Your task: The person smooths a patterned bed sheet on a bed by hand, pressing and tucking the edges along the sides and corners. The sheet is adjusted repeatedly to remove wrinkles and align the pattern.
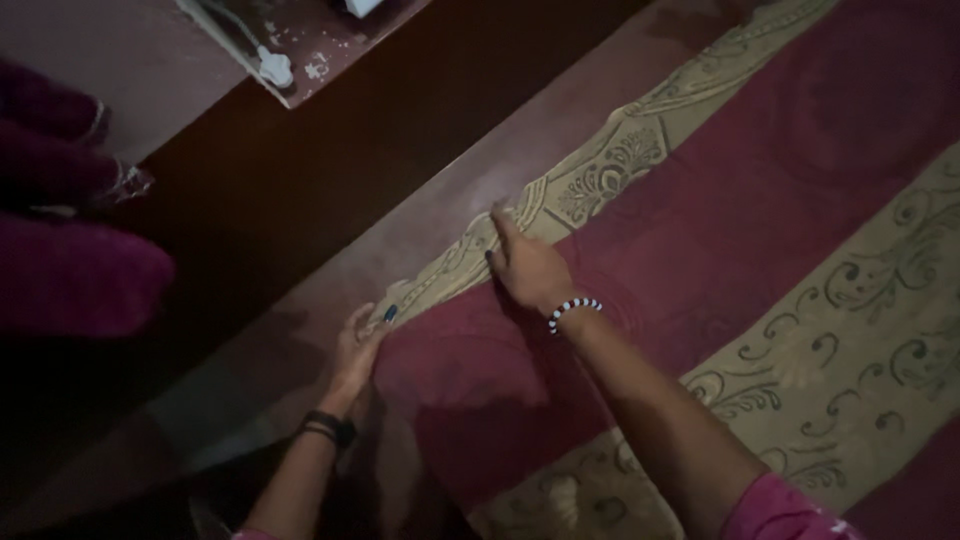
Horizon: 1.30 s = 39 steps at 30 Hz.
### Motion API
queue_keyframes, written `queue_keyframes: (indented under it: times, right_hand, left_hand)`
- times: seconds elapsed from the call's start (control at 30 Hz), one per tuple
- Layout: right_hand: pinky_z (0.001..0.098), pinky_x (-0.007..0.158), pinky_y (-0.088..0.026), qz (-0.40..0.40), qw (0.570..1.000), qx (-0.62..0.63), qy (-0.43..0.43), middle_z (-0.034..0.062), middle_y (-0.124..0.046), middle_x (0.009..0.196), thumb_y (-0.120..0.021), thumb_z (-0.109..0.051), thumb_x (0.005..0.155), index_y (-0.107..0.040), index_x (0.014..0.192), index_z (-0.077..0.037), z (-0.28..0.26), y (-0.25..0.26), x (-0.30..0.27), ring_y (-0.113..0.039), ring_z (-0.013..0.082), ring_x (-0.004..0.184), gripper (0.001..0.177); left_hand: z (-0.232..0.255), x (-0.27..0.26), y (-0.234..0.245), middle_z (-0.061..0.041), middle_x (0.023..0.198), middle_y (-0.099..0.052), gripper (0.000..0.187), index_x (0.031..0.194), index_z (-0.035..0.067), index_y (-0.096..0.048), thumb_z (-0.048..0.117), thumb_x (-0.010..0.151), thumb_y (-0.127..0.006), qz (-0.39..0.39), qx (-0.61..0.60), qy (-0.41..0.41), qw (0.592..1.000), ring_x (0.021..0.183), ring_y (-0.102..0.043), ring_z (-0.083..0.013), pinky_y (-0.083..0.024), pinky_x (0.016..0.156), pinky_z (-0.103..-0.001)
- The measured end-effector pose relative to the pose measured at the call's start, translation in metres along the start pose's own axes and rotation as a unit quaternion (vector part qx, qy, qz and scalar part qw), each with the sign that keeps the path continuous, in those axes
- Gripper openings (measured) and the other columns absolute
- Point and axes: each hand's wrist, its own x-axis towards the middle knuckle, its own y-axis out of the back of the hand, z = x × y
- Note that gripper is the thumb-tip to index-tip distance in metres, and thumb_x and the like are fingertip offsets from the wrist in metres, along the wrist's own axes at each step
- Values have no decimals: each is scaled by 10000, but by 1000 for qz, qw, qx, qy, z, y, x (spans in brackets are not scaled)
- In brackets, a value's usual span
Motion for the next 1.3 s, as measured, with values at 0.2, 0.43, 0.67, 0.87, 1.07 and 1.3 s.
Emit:
queue_keyframes:
  times: [0.2, 0.43, 0.67, 0.87, 1.07, 1.3]
  right_hand:
    - [466, 783, -605, -138, 982, 44, -123, 154, -773, 871, -554, -247, 970, -533, 1305, -136, -5, 12, 23, -795, 367, 817, 353]
    - [541, 780, -516, 49, 998, -46, 8, 195, -725, 947, -575, -228, 1005, -605, 1107, -99, -16, -15, 25, -685, 412, 905, 167]
    - [500, 977, -471, 101, 989, -30, 100, 209, -669, 1169, -483, -41, 960, -581, 1221, -35, -30, -57, 13, -617, 379, 1110, 279]
    - [535, 1202, -285, 36, 940, -207, 270, 187, -525, 1415, -520, -126, 906, -555, 1328, -67, -21, -66, -21, -434, 369, 1375, 428]
    - [587, 1211, -197, 48, 928, -224, 294, 170, -449, 1497, -552, -136, 900, -459, 1493, -71, -15, -68, -41, -355, 348, 1449, 604]
    - [531, 1118, -334, -72, 929, -265, 248, 147, -472, 1441, -775, -159, 727, -397, 1490, -99, -41, -35, -41, -409, 310, 1401, 853]
  left_hand:
    - [7, -6, -5, -102, 1244, -705, 388, 1342, -15, -610, 241, 1068, -508, 43, 15, -161, 986, 1163, -629, -201, -473, 1017, -338]
    - [4, -5, -10, -176, 1187, -717, 380, 1260, -50, -644, 264, 1094, -507, 256, 76, -189, 945, 1121, -666, -252, -489, 963, -380]
    - [12, 28, -28, -228, 1121, -696, 320, 1226, 16, -671, 246, 1054, -530, 143, 302, -79, 939, 1112, -642, -415, -500, 947, -527]
    - [87, -69, -39, -144, 1433, -524, 513, 1427, 100, -487, 302, 972, -613, 139, 426, -253, 857, 1319, -485, -356, -408, 1079, -541]
    - [81, -101, -57, -143, 1605, -328, 834, 1538, 99, -351, 392, 848, -716, 83, 405, -295, 861, 1463, -325, -382, -278, 1155, -560]
    - [86, -110, -45, -212, 1633, -259, 1049, 1570, 51, -249, 464, 778, -798, 30, 401, -294, 867, 1473, -291, -413, -288, 1159, -539]
